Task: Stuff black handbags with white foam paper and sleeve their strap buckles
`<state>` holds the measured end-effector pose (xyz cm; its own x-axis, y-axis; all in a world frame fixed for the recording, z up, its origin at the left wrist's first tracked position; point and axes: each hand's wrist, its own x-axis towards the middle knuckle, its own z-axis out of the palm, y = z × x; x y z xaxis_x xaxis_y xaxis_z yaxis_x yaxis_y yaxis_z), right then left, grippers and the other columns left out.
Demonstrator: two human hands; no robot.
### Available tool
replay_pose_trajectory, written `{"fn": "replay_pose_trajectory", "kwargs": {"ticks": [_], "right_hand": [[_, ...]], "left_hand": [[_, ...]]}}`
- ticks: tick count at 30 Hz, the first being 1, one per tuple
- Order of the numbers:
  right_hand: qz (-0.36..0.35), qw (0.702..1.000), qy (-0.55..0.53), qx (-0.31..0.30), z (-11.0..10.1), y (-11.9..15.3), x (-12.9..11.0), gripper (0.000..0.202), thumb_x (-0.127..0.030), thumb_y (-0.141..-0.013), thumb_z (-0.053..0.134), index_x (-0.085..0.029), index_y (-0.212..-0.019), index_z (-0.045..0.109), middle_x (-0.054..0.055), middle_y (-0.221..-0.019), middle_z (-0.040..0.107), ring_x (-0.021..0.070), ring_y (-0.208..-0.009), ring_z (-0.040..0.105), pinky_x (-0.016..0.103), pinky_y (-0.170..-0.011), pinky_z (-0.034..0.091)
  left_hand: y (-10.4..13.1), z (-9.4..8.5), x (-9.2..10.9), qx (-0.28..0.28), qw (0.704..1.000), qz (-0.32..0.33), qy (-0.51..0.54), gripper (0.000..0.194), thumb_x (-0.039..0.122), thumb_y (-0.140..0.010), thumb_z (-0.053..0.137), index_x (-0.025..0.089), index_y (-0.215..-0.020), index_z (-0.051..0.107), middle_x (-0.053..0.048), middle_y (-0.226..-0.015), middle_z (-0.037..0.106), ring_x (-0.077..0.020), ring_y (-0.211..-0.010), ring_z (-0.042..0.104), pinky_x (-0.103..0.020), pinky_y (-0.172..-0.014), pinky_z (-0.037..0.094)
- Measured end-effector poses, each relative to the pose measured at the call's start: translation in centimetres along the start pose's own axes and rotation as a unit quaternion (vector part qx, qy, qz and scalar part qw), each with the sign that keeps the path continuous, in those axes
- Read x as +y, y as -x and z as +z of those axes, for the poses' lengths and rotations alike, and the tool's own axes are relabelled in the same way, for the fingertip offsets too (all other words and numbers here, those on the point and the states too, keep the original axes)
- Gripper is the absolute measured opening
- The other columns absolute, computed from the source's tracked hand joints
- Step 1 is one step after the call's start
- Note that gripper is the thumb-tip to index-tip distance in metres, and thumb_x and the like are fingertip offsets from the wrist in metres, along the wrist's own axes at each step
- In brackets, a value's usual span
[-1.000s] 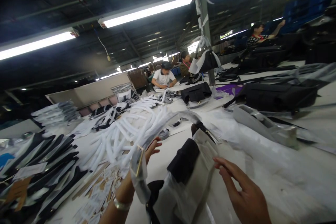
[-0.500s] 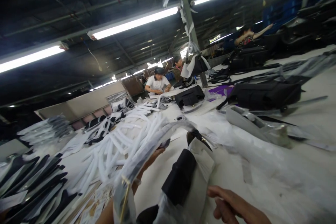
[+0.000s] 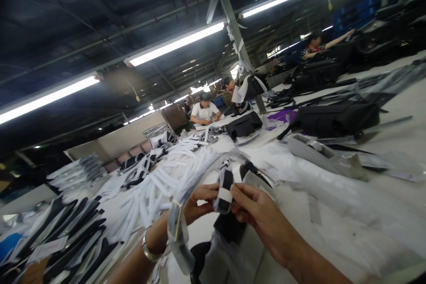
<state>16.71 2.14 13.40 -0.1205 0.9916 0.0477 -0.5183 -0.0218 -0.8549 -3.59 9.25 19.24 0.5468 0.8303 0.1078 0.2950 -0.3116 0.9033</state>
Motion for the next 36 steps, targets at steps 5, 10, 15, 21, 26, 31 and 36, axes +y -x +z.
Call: {"fn": "replay_pose_trajectory", "kwargs": {"ticks": [5, 10, 15, 21, 26, 31, 36], "right_hand": [[-0.002, 0.999, -0.025, 0.037, 1.2, -0.1, 0.0, 0.038, -0.052, -0.076, 0.082, -0.018, -0.084, 0.066, -0.001, -0.074, 0.059, 0.0081, -0.066, 0.05, 0.018, -0.062, 0.046], [0.002, 0.999, -0.038, 0.032, 2.6, -0.4, -0.1, 0.04, -0.053, -0.076, 0.081, -0.017, -0.081, 0.064, -0.001, -0.072, 0.059, 0.0074, -0.065, 0.05, 0.017, -0.06, 0.045], [-0.008, 0.998, -0.052, 0.023, 4.7, -0.3, -0.7, 0.041, -0.055, -0.078, 0.079, -0.017, -0.082, 0.065, -0.002, -0.074, 0.058, 0.0068, -0.067, 0.048, 0.014, -0.054, 0.038], [-0.03, 0.993, -0.109, 0.014, 5.9, -0.2, -1.2, 0.039, -0.052, -0.078, 0.08, -0.017, -0.081, 0.064, -0.002, -0.075, 0.058, 0.0071, -0.068, 0.049, 0.015, -0.059, 0.043], [-0.043, 0.988, -0.146, 0.015, 6.3, -0.2, -1.6, 0.039, -0.048, -0.071, 0.086, -0.016, -0.073, 0.064, -0.002, -0.071, 0.059, 0.0075, -0.068, 0.052, 0.017, -0.065, 0.048], [-0.036, 0.988, -0.146, 0.019, 6.4, -0.5, -2.0, 0.041, -0.047, -0.065, 0.09, -0.015, -0.07, 0.064, -0.003, -0.069, 0.06, 0.0068, -0.066, 0.053, 0.018, -0.066, 0.049], [-0.059, 0.989, -0.132, 0.027, 6.3, -0.9, -1.6, 0.043, -0.048, -0.065, 0.089, -0.013, -0.074, 0.065, -0.002, -0.07, 0.061, 0.0071, -0.066, 0.054, 0.02, -0.068, 0.049]], "left_hand": [[1.8, -1.2, 1.4, 0.036, 0.998, -0.046, 0.037, 0.04, 0.048, -0.078, 0.079, 0.02, -0.106, 0.073, -0.007, -0.094, 0.072, -0.0211, -0.085, 0.068, -0.028, -0.074, 0.052], [3.7, -1.9, 4.7, 0.029, 0.989, -0.112, 0.089, 0.058, 0.069, -0.088, 0.056, 0.013, -0.088, 0.071, -0.008, -0.081, 0.069, -0.015, -0.07, 0.063, -0.024, -0.065, 0.049], [4.1, -0.6, 7.8, 0.012, 0.988, -0.111, 0.11, 0.042, 0.054, -0.08, 0.077, 0.014, -0.085, 0.071, -0.003, -0.077, 0.066, -0.0106, -0.066, 0.058, -0.019, -0.062, 0.045], [3.4, 0.2, 8.4, 0.093, 0.989, -0.082, 0.085, 0.047, 0.048, -0.065, 0.089, 0.013, -0.091, 0.072, -0.003, -0.077, 0.067, -0.0118, -0.068, 0.058, -0.02, -0.063, 0.043], [3.0, 0.1, 8.2, 0.124, 0.985, -0.084, 0.084, 0.05, 0.045, -0.059, 0.093, 0.015, -0.088, 0.066, 0.002, -0.069, 0.061, -0.007, -0.059, 0.05, -0.017, -0.054, 0.036], [3.0, 0.0, 8.0, 0.124, 0.984, -0.096, 0.084, 0.052, 0.046, -0.057, 0.094, 0.014, -0.086, 0.064, 0.002, -0.069, 0.062, -0.0064, -0.059, 0.051, -0.016, -0.054, 0.037], [3.1, 0.0, 7.7, 0.132, 0.983, -0.087, 0.095, 0.05, 0.044, -0.057, 0.095, 0.015, -0.084, 0.064, 0.002, -0.068, 0.063, -0.0045, -0.056, 0.05, -0.014, -0.051, 0.035]]}}
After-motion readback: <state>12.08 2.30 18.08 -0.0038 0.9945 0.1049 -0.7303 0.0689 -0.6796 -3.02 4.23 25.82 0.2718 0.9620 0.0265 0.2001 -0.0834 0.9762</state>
